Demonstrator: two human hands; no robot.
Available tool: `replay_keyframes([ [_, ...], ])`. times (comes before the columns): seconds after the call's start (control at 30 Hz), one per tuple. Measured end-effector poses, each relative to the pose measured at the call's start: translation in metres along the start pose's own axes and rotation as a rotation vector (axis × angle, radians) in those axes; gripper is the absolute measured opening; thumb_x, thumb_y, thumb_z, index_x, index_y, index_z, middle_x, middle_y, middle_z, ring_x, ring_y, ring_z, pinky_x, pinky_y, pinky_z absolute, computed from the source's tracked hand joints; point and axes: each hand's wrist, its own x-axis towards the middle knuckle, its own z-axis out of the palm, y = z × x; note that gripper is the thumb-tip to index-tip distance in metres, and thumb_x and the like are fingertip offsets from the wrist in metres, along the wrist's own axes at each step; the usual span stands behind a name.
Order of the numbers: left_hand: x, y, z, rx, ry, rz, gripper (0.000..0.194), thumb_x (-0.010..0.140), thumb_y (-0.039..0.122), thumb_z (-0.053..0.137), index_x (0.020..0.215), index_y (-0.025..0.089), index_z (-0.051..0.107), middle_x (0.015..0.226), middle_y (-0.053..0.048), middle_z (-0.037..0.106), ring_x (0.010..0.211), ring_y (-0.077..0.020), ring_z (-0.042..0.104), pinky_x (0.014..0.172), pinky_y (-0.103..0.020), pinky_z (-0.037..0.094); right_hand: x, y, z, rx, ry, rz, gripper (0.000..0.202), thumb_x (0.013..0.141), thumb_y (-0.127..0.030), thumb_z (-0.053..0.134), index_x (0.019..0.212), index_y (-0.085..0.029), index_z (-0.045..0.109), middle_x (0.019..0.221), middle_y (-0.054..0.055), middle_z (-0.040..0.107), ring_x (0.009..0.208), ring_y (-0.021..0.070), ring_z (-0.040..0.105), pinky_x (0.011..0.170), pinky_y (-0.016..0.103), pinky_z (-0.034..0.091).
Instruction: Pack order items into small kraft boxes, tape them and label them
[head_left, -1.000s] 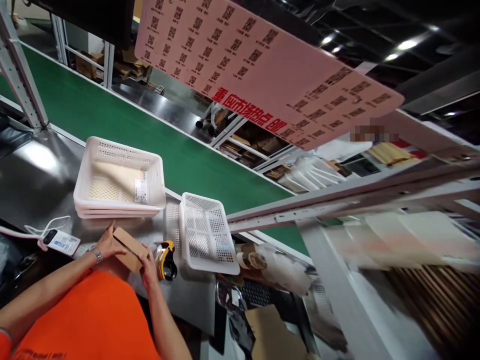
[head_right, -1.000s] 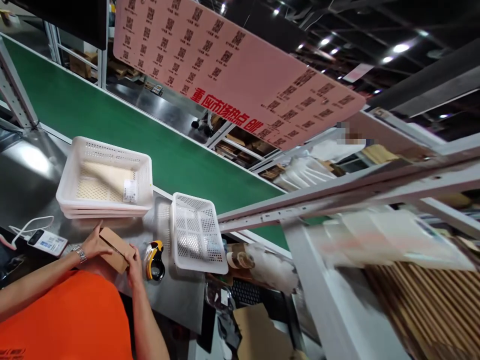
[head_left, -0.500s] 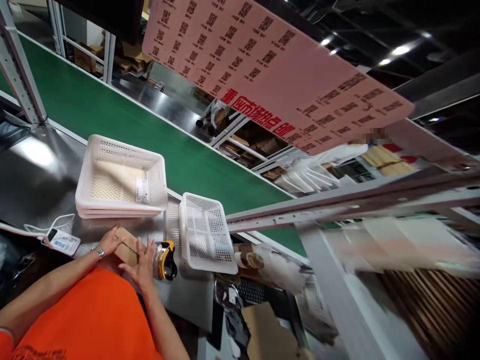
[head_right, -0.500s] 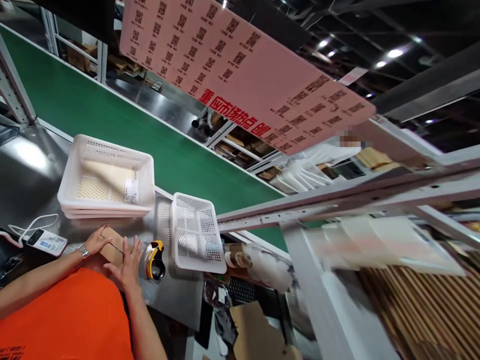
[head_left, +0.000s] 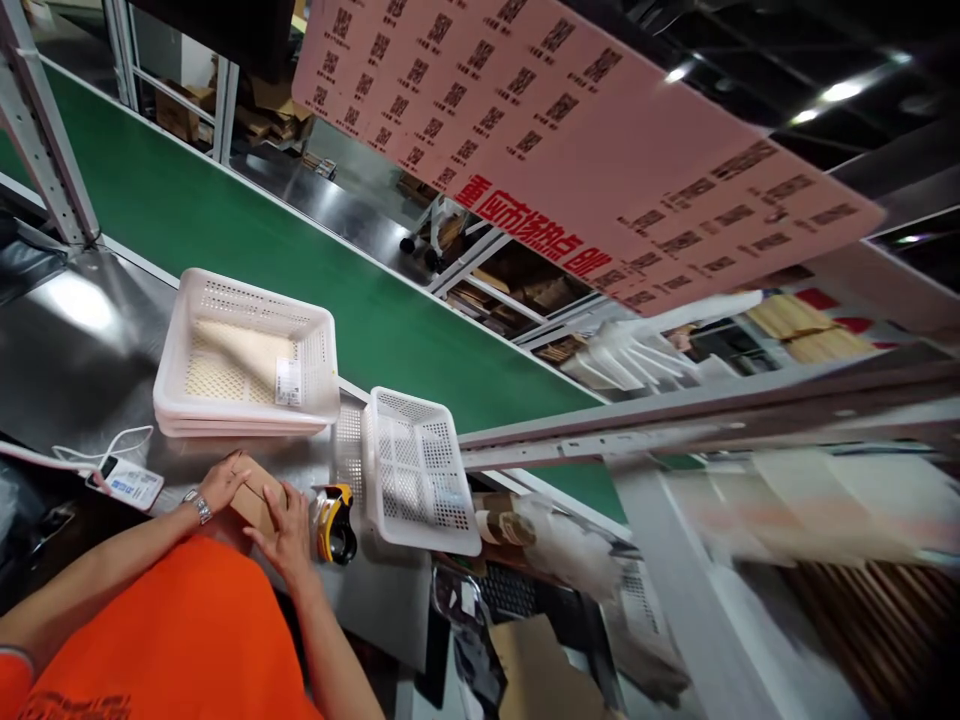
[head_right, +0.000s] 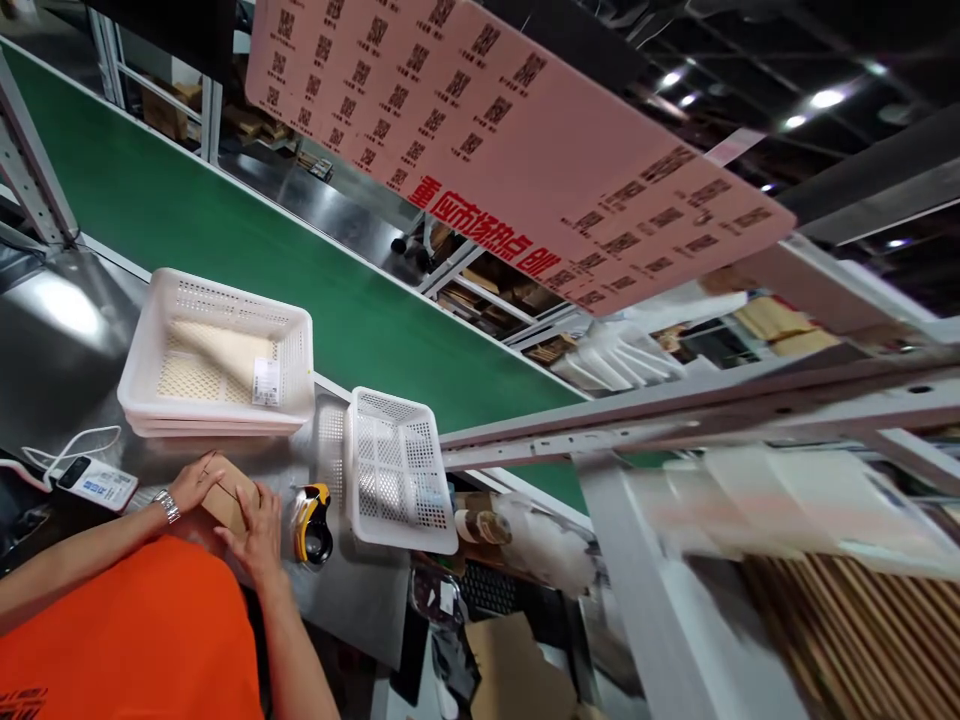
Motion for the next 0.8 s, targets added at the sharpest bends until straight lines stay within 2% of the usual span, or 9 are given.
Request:
replay_keyframes([
  [0.07, 0.000, 0.001, 0.000, 0.014, -0.011, -0.003, 0.065, 0.103, 0.052, 0.052, 0.154, 0.013, 0.064, 0.151, -0.020, 0.077, 0.139, -0.0364, 0.074, 0.125, -0.050, 0.055, -0.011, 0.012, -0.008, -0.024, 0.110, 0.059, 0.070, 0.088, -0.061, 0.085, 0.151, -0.034, 0.072, 0.166, 0.014, 0.060, 0.158, 0.0419, 0.050, 0.137, 0.067, 0.030],
  [0.17, 0.001, 0.002, -0.001, 0.034, -0.029, 0.002, 0.062, 0.104, 0.049, 0.050, 0.153, 0.014, 0.066, 0.151, -0.020, 0.077, 0.140, -0.0364, 0.074, 0.125, -0.048, 0.054, -0.028, 0.043, -0.024, -0.128, 0.422, 0.270, 0.080, 0.099, -0.069, 0.062, 0.160, -0.017, 0.061, 0.162, 0.028, 0.059, 0.155, 0.0453, 0.053, 0.131, 0.065, 0.040],
  [0.27, 0.003, 0.005, -0.002, 0.039, -0.053, 0.013, 0.058, 0.104, 0.047, 0.051, 0.150, 0.016, 0.070, 0.148, -0.017, 0.080, 0.138, -0.0359, 0.075, 0.123, -0.045, 0.056, -0.035, 0.073, -0.037, -0.144, 0.496, 0.433, 0.099, 0.085, -0.078, 0.070, 0.155, -0.008, 0.060, 0.134, 0.032, 0.073, 0.133, 0.0500, 0.069, 0.112, 0.062, 0.056],
  [0.37, 0.006, 0.008, -0.004, 0.040, -0.065, 0.023, 0.055, 0.103, 0.046, 0.053, 0.145, 0.016, 0.073, 0.147, -0.018, 0.080, 0.137, -0.0359, 0.076, 0.122, -0.046, 0.056, -0.033, 0.085, -0.050, -0.050, 0.460, 0.492, 0.104, 0.073, -0.078, 0.079, 0.148, -0.007, 0.066, 0.102, 0.025, 0.080, 0.106, 0.0481, 0.079, 0.089, 0.056, 0.062],
  [0.47, 0.009, 0.010, -0.005, 0.045, -0.080, 0.022, 0.055, 0.103, 0.046, 0.053, 0.144, 0.017, 0.074, 0.146, -0.017, 0.081, 0.137, -0.0349, 0.076, 0.123, -0.046, 0.055, -0.032, 0.072, -0.072, 0.122, 0.414, 0.492, 0.100, 0.077, -0.079, 0.076, 0.152, -0.013, 0.068, 0.099, 0.019, 0.084, 0.092, 0.0419, 0.081, 0.081, 0.052, 0.063],
  [0.6, 0.011, 0.014, -0.002, 0.048, -0.118, 0.010, 0.056, 0.104, 0.052, 0.050, 0.143, 0.020, 0.076, 0.147, -0.015, 0.081, 0.138, -0.0343, 0.075, 0.124, -0.045, 0.054, -0.037, 0.026, -0.092, 0.510, 0.308, 0.478, 0.091, 0.089, -0.073, 0.073, 0.164, -0.023, 0.061, 0.104, 0.011, 0.086, 0.076, 0.0300, 0.078, 0.067, 0.043, 0.065],
  [0.67, 0.010, 0.017, 0.003, 0.043, -0.138, 0.016, 0.057, 0.105, 0.054, 0.049, 0.141, 0.020, 0.077, 0.148, -0.015, 0.081, 0.138, -0.0348, 0.075, 0.123, -0.045, 0.054, -0.034, 0.001, -0.084, 0.632, 0.289, 0.501, 0.085, 0.092, -0.072, 0.072, 0.162, -0.024, 0.065, 0.093, 0.007, 0.084, 0.059, 0.0235, 0.069, 0.055, 0.038, 0.060],
  [0.73, 0.010, 0.021, 0.008, 0.031, -0.146, 0.038, 0.055, 0.106, 0.056, 0.047, 0.136, 0.022, 0.079, 0.145, -0.013, 0.082, 0.137, -0.0346, 0.076, 0.121, -0.044, 0.055, -0.026, -0.018, -0.066, 0.663, 0.280, 0.530, 0.079, 0.092, -0.077, 0.069, 0.148, -0.022, 0.076, 0.081, 0.004, 0.080, 0.049, 0.0190, 0.058, 0.046, 0.034, 0.053],
  [0.8, 0.009, 0.024, 0.013, 0.003, -0.163, 0.072, 0.054, 0.108, 0.058, 0.044, 0.129, 0.025, 0.081, 0.136, -0.010, 0.086, 0.130, -0.0335, 0.078, 0.118, -0.042, 0.057, -0.016, -0.029, -0.045, 0.626, 0.277, 0.511, 0.074, 0.089, -0.083, 0.069, 0.126, -0.021, 0.086, 0.079, 0.006, 0.080, 0.053, 0.0194, 0.060, 0.047, 0.033, 0.054],
])
